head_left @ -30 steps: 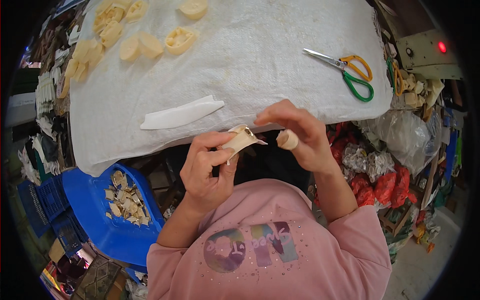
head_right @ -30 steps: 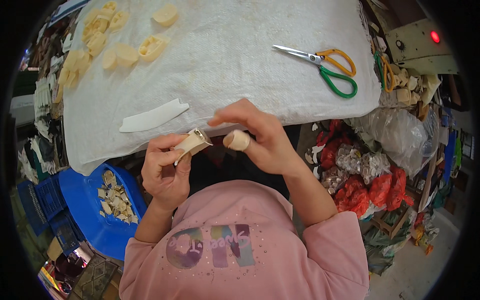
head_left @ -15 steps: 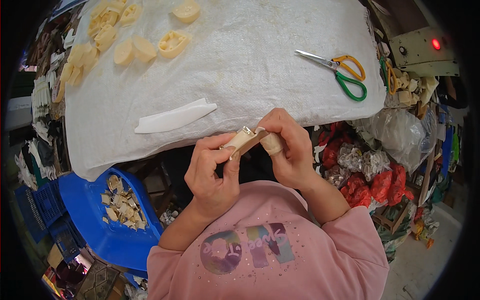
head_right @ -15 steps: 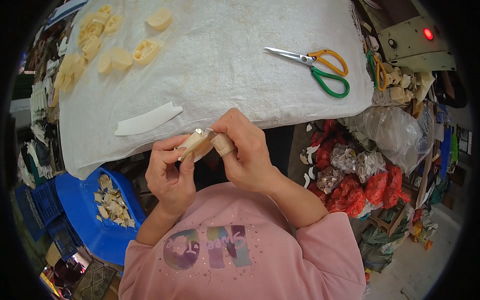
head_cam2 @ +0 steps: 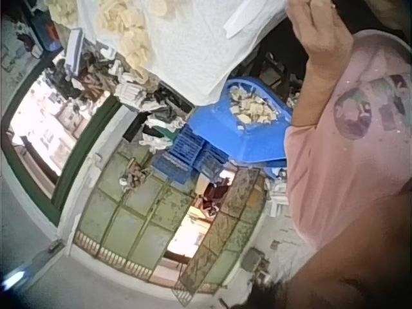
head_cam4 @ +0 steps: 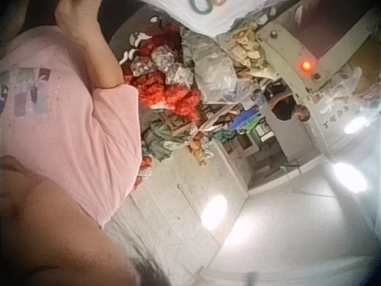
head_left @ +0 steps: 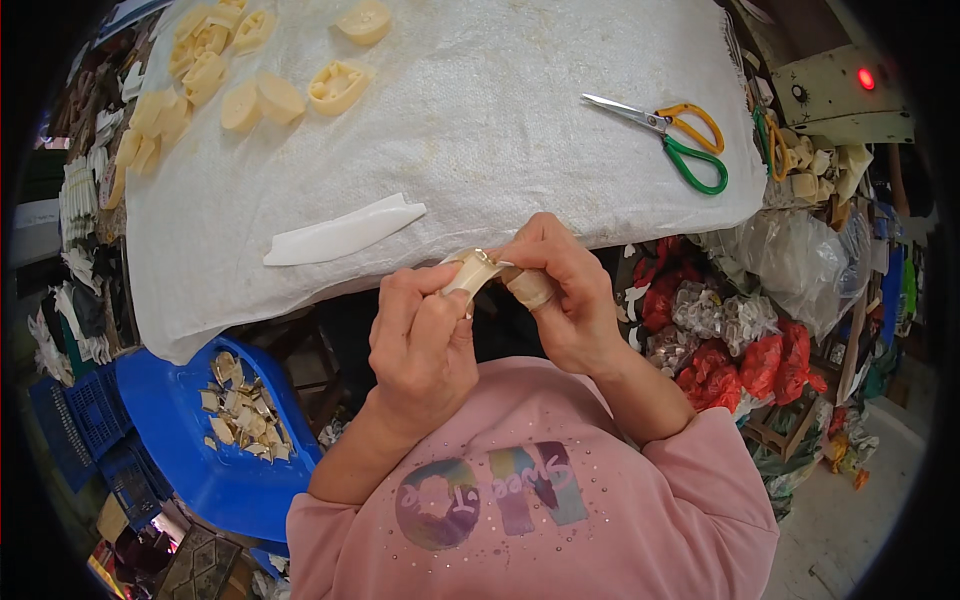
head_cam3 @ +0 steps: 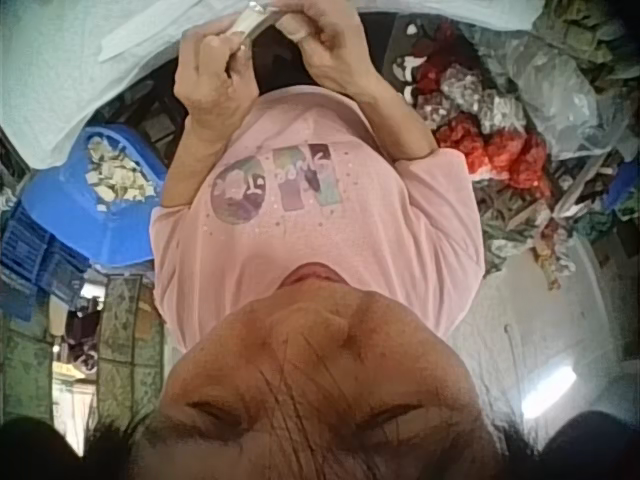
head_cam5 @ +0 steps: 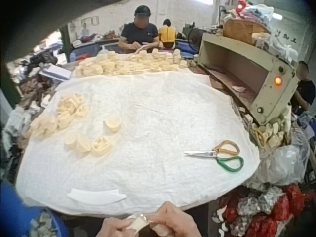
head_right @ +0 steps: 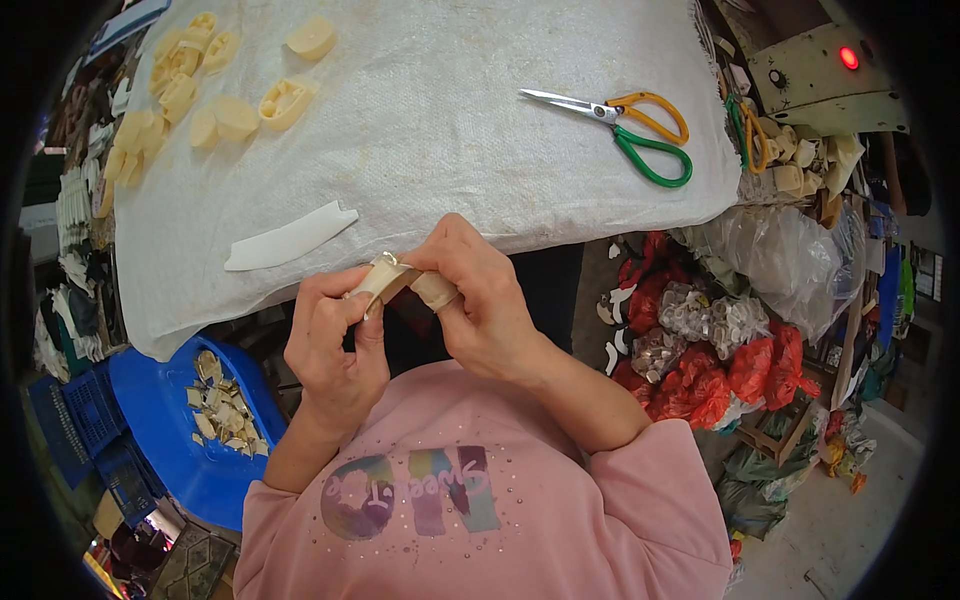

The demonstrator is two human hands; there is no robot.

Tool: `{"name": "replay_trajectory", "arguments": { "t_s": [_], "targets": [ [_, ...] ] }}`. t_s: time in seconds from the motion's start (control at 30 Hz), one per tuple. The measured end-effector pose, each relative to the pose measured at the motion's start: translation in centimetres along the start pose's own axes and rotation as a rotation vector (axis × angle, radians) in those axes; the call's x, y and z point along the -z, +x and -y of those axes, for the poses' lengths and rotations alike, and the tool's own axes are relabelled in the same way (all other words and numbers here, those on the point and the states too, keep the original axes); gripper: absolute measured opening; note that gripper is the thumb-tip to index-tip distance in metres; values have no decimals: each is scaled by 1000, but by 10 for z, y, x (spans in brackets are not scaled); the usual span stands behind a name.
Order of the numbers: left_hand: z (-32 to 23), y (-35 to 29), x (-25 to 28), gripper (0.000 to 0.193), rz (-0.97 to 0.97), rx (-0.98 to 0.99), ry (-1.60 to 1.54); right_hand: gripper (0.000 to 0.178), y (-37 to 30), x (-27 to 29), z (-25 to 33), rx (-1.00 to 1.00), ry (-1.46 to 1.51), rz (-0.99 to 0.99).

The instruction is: Assembling and cleaning small foam or plastic shoe components.

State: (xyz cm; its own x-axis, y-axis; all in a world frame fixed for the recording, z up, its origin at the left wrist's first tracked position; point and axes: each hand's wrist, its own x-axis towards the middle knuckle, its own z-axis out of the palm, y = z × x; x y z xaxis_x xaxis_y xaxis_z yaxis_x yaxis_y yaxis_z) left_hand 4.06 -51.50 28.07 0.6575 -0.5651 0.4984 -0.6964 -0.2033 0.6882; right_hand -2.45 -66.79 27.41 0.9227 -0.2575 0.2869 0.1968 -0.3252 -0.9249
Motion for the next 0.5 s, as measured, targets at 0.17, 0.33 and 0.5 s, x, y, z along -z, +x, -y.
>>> {"name": "replay_trajectory", "arguments": {
  "t_s": [0.17, 0.33, 0.5],
  "targets": [
    [11, -7, 1, 11, -55, 231, -383, 14, 9, 10, -5, -43, 240, 73],
    [7, -6, -2, 13, -25, 368, -671, 11, 10, 8, -11, -53, 259, 170],
    [0, -4, -7, 15, -45, 441, -823, 13, 7, -5, -4, 101, -8, 19]
  ]
}}
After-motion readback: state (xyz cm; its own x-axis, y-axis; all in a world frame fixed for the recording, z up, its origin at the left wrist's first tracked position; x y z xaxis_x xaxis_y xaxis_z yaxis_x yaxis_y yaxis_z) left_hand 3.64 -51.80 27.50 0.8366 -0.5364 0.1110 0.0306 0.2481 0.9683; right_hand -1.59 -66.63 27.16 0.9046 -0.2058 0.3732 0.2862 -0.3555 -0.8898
